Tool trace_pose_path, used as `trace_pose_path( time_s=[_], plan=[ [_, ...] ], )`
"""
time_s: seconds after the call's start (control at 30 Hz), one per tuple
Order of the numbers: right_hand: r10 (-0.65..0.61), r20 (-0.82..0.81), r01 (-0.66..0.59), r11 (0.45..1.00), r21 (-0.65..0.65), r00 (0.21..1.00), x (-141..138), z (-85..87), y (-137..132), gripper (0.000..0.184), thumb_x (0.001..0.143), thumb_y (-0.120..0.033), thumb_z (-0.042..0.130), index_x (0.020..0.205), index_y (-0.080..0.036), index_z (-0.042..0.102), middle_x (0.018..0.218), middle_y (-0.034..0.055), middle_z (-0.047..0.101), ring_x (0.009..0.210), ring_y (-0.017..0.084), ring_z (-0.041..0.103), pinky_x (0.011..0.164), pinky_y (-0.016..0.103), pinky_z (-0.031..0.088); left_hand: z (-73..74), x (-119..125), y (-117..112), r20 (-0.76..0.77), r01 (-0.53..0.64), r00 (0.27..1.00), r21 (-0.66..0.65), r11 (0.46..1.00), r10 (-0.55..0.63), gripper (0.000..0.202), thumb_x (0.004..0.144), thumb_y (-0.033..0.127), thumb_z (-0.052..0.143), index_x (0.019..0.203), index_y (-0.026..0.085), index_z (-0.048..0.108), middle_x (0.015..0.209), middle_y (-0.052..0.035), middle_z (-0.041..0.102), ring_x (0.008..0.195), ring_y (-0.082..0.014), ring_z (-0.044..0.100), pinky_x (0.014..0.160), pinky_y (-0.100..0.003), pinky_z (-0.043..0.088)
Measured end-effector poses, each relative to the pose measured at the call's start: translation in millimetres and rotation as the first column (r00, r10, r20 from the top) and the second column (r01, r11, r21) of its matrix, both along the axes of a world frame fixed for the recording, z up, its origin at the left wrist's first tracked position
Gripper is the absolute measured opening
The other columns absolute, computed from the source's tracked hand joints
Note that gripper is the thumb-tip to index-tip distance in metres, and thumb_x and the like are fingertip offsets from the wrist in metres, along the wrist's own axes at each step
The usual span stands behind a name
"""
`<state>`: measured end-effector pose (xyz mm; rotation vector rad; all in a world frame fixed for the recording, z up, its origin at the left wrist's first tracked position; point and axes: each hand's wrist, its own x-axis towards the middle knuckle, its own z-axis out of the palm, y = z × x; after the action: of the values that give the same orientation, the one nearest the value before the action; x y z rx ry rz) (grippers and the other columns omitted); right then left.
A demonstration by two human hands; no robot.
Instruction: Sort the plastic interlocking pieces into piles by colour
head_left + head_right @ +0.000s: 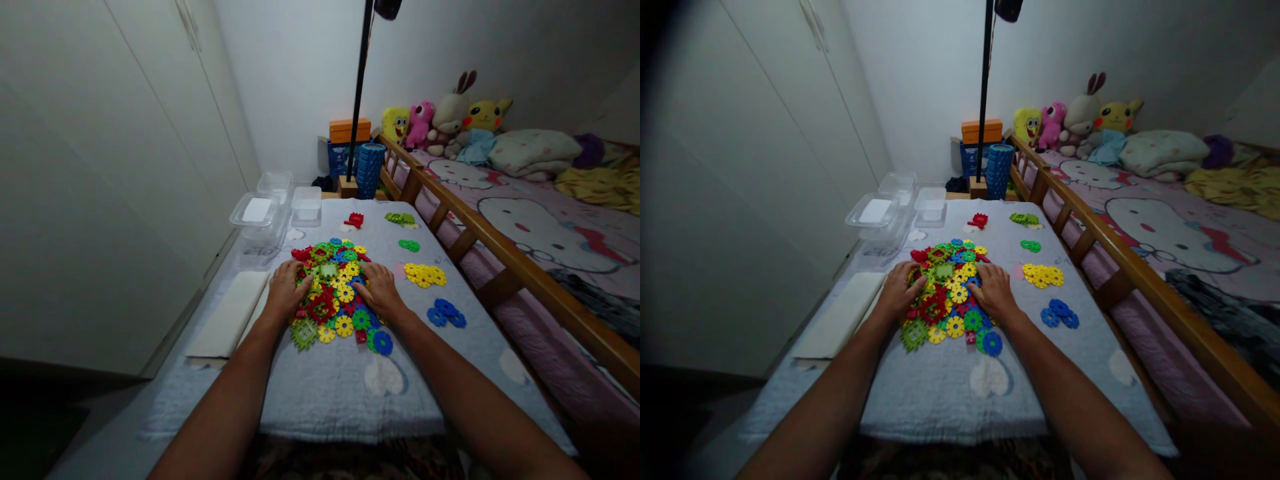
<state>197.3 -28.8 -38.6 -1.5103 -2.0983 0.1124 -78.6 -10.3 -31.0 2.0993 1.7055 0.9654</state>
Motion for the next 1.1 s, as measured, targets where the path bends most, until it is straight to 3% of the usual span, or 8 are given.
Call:
trace_pose_path(
  time_s=[0.2,0.27,0.4,0.53,0.8,1.1],
  plan=[
    [0.009,-0.060,-0.011,1.000,-0.023,0.998,13.7,15.8,-7.9,0.041,0.098,-0.043,0.049,0.130,-0.022,0.063,0.128,0.0144,0.063,0.121,0.031,0.053,0.106,0.049,0.040,1.2,-0.4,-1.4,-0.005,-0.009,1.000,-0.001,1.000,0.009,0.038,0.090,0.042,0.060,0.121,0.022,0.060,0.125,-0.0123,0.063,0.120,-0.0301,0.057,0.108,-0.049,0.042],
    [0.068,-0.017,-0.068,0.997,-0.047,0.998,18.3,18.3,-25.3,0.051,0.095,-0.049,0.053,0.138,-0.022,0.058,0.138,0.0155,0.057,0.128,0.032,0.049,0.109,0.051,0.038,1.4,-0.4,-1.3,0.006,-0.009,1.000,0.006,1.000,0.009,0.039,0.090,0.042,0.059,0.123,0.021,0.059,0.126,-0.0130,0.063,0.120,-0.0301,0.057,0.109,-0.049,0.042],
    [0.190,0.088,-0.182,0.979,-0.093,0.978,18.2,10.9,-71.6,0.089,0.084,-0.065,0.064,0.158,-0.025,0.035,0.159,0.0177,0.037,0.145,0.038,0.033,0.115,0.058,0.031,2.3,1.5,-1.4,0.040,0.025,0.999,-0.010,1.000,-0.025,0.042,0.091,0.043,0.057,0.124,0.018,0.058,0.127,-0.0147,0.061,0.121,-0.0292,0.057,0.109,-0.047,0.043],
    [0.210,0.158,-0.197,0.976,-0.097,0.965,10.5,-0.6,-97.2,0.102,0.078,-0.068,0.070,0.161,-0.025,0.029,0.163,0.0191,0.029,0.149,0.043,0.024,0.117,0.064,0.026,2.7,4.4,-3.4,0.052,0.043,0.998,-0.020,0.999,-0.042,0.044,0.092,0.045,0.056,0.126,0.017,0.058,0.128,-0.0153,0.061,0.123,-0.0293,0.056,0.110,-0.047,0.042],
    [0.193,0.194,-0.182,0.980,-0.074,0.962,-0.7,0.4,-69.5,0.087,0.085,-0.065,0.065,0.157,-0.023,0.038,0.160,0.0210,0.035,0.146,0.041,0.030,0.115,0.063,0.027,7.6,7.7,-6.1,0.118,0.032,0.993,-0.063,0.998,-0.024,0.044,0.092,0.044,0.055,0.127,0.018,0.059,0.129,-0.0149,0.063,0.122,-0.0295,0.058,0.109,-0.047,0.043],
    [0.158,0.173,-0.157,0.987,-0.014,0.972,-14.3,6.1,-25.5,0.075,0.086,-0.060,0.065,0.148,-0.020,0.050,0.150,0.0203,0.047,0.139,0.038,0.039,0.115,0.060,0.026,11.8,6.3,-3.6,0.435,-0.025,0.898,-0.088,0.996,0.061,0.038,0.093,0.048,0.052,0.115,0.020,0.063,0.117,-0.0098,0.068,0.113,-0.0253,0.061,0.104,-0.042,0.047]
  ],
)
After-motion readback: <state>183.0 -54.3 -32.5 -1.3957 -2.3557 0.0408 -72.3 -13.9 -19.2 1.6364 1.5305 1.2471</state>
